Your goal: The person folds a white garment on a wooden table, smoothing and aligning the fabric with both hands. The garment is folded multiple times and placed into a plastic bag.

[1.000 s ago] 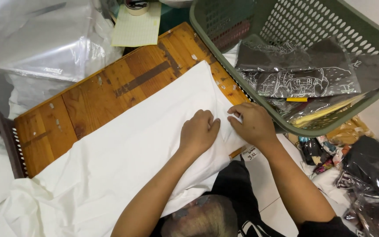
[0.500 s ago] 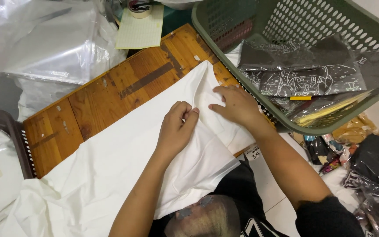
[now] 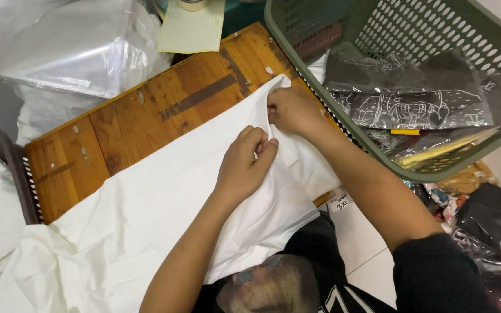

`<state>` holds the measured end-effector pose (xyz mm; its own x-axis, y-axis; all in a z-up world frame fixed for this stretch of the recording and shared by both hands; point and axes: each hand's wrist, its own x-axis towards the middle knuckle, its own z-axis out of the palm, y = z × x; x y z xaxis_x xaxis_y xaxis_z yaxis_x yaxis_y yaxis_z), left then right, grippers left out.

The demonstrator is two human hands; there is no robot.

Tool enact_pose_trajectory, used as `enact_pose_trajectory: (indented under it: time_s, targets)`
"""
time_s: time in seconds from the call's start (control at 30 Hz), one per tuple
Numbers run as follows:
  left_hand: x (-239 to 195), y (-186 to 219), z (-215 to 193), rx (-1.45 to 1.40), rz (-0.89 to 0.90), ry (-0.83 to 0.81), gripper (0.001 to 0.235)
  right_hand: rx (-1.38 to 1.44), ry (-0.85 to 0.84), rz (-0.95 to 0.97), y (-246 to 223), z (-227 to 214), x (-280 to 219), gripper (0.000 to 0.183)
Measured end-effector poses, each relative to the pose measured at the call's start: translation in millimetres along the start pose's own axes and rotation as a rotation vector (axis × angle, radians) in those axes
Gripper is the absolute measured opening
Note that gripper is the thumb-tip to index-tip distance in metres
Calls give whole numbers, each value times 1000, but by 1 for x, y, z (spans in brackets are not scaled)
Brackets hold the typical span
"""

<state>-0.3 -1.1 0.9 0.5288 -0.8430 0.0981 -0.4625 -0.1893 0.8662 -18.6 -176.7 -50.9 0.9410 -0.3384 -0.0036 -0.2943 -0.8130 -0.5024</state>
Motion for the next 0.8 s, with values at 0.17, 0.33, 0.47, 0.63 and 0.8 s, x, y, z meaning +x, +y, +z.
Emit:
enact_pose_trajectory:
  time_s: [0.17,0.33,0.47,0.63,0.8]
  targets:
    - [-2,3,1,7,0,-19,21,-123,65,3,5,14,-4,16]
    - [-5,2,3,8,-14,-52,19,222,244,-30,0,-44,-79,22]
    - [-4,0,10,21,-10,-87,18,45,676,-112,28,-32,-146,8]
    - [-4,-3,30,155,85,-251,21,-210,727,-198,29,14,-195,24]
    - [-4,-15,43,193,253,-281,22,-439,711,-97,30,35,-210,35]
